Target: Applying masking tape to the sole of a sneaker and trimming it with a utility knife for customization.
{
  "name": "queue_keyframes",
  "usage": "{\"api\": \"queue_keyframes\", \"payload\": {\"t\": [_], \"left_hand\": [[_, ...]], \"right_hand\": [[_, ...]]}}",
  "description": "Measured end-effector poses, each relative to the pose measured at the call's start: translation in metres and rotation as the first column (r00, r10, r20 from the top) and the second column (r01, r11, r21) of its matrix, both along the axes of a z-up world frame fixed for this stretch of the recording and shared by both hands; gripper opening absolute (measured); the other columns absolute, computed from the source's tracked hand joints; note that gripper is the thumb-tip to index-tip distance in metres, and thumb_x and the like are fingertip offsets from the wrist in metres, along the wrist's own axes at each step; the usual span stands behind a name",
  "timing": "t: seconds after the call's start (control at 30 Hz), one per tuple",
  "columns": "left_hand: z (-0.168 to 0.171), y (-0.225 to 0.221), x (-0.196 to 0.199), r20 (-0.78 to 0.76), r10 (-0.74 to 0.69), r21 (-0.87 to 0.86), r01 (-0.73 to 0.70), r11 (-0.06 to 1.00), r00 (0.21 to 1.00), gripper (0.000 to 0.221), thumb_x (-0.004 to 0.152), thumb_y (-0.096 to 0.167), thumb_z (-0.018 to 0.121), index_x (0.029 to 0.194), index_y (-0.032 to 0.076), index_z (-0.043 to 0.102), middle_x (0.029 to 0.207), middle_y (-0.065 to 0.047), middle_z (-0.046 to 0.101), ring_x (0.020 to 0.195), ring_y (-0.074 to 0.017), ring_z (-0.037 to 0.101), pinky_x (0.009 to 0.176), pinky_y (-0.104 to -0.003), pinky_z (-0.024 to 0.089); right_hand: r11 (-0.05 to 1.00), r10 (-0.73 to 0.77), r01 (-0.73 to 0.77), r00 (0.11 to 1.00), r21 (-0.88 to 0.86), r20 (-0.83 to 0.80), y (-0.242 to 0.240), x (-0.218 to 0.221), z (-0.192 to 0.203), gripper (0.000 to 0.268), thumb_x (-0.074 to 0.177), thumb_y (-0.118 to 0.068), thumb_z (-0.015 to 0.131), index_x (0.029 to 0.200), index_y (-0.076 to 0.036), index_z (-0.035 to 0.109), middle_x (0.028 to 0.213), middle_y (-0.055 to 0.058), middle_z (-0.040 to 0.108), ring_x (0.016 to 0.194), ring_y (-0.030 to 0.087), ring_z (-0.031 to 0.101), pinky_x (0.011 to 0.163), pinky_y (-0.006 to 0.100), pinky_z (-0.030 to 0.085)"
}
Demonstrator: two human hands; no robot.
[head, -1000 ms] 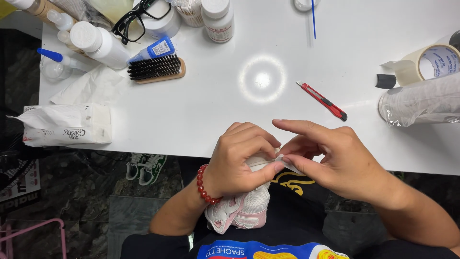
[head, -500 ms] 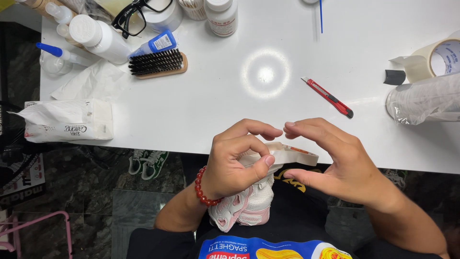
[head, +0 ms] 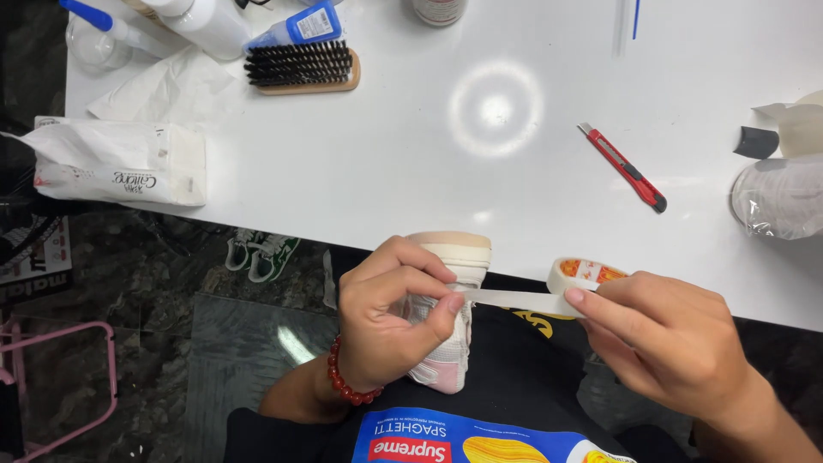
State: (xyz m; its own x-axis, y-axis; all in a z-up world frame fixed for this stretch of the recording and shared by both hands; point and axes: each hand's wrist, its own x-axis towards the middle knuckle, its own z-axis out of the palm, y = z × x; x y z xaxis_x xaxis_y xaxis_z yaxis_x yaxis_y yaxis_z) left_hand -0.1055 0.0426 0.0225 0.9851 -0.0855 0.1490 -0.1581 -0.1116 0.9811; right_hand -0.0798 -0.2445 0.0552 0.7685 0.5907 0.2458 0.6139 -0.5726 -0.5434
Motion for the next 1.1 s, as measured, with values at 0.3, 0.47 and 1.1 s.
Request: {"api": "queue_keyframes", "payload": {"t": [0.3,0.47,1.1], "left_hand": [[-0.030,0.006,-0.016,-0.032,0.108,-0.377,-0.112,0.919,0.994,0.010,0.085,-0.004,0.071,0.081,0.001,0.064,0.124,-0.016,0.060,0.113,-0.0184,0.059,0.104,-0.034,0.051],[-0.066,0.028,-0.029,-0.119,0.104,-0.521,-0.151,0.840,0.987,0.015,0.087,0.000,0.066,0.074,0.003,0.058,0.124,-0.016,0.060,0.100,-0.0134,0.053,0.096,-0.031,0.049],[-0.069,0.040,-0.037,-0.484,-0.075,-0.607,-0.273,0.746,0.872,0.014,0.093,0.007,0.068,0.085,-0.003,0.067,0.118,-0.016,0.068,0.085,-0.0119,0.059,0.074,-0.026,0.051]], "right_hand": [[0.984,0.109,-0.102,0.993,-0.146,0.042,0.041,0.021,0.025,0.051,0.070,-0.020,0.092,0.115,-0.007,0.073,0.066,0.000,0.058,0.055,0.014,0.055,0.045,0.031,0.039],[0.983,0.155,-0.159,0.987,-0.093,-0.048,0.069,0.030,0.017,0.042,0.069,-0.023,0.092,0.103,-0.007,0.074,0.069,0.002,0.056,0.054,0.014,0.055,0.043,0.030,0.039],[0.847,0.101,-0.310,0.891,-0.431,-0.443,0.087,0.053,0.038,0.048,0.068,-0.034,0.086,0.109,-0.013,0.073,0.124,0.002,0.075,0.070,0.017,0.076,0.058,0.029,0.060]]}}
